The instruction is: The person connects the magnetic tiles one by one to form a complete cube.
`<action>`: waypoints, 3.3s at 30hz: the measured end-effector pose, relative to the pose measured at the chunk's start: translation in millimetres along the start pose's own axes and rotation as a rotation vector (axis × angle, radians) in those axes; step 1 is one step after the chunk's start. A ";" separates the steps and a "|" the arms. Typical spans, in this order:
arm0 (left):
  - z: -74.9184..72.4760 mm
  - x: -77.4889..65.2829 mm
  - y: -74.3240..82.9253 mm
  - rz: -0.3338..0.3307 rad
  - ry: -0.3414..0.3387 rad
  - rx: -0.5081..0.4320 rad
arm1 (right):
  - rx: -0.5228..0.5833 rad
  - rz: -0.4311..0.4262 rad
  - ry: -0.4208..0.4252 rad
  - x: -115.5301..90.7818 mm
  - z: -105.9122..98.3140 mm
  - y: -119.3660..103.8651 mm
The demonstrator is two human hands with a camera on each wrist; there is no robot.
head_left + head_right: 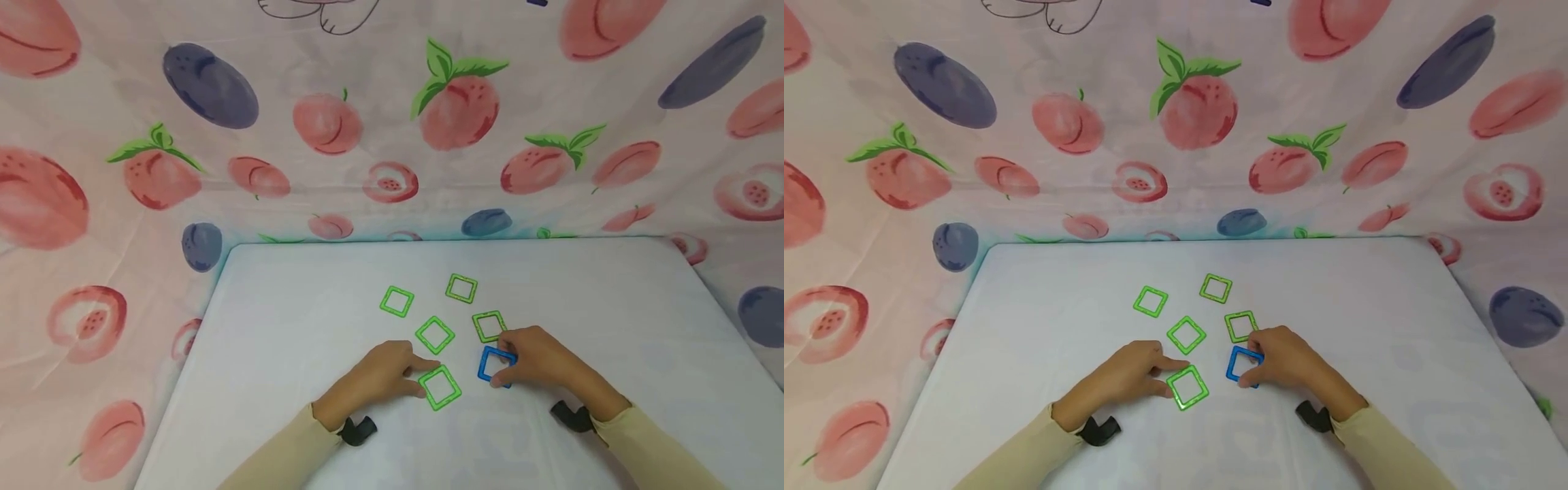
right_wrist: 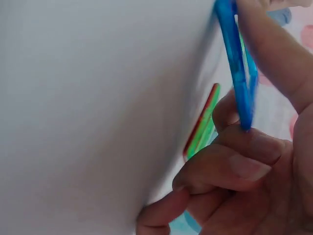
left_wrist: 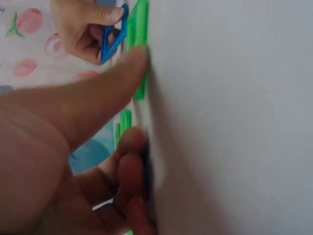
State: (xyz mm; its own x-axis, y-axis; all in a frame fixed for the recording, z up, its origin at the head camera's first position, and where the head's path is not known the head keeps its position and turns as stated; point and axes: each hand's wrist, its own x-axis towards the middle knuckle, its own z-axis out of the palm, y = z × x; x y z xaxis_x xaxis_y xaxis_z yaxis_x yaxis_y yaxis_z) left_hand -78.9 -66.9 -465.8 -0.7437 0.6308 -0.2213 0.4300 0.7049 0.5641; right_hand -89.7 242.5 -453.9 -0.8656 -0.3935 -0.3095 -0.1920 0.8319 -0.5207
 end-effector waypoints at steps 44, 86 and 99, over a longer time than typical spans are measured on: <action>6.1 5.4 -0.9 -0.007 0.047 0.041 | 0.435 -0.073 -0.197 2.0 24.9 -50.3; -5.7 8.0 -11.4 0.085 0.002 -0.418 | 0.230 -0.215 0.031 9.4 16.1 -47.3; -2.2 6.8 -23.7 0.089 -0.096 -0.441 | 0.165 -0.254 0.055 17.1 17.7 -37.6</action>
State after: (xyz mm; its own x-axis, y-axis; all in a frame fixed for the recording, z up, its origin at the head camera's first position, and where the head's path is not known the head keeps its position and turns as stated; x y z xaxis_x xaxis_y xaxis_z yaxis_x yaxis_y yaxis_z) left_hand -95.2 -80.0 -479.0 -0.6543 0.7244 -0.2173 0.2158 0.4542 0.8644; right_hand -89.2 197.5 -453.6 -0.8244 -0.5549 -0.1117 -0.3314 0.6331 -0.6995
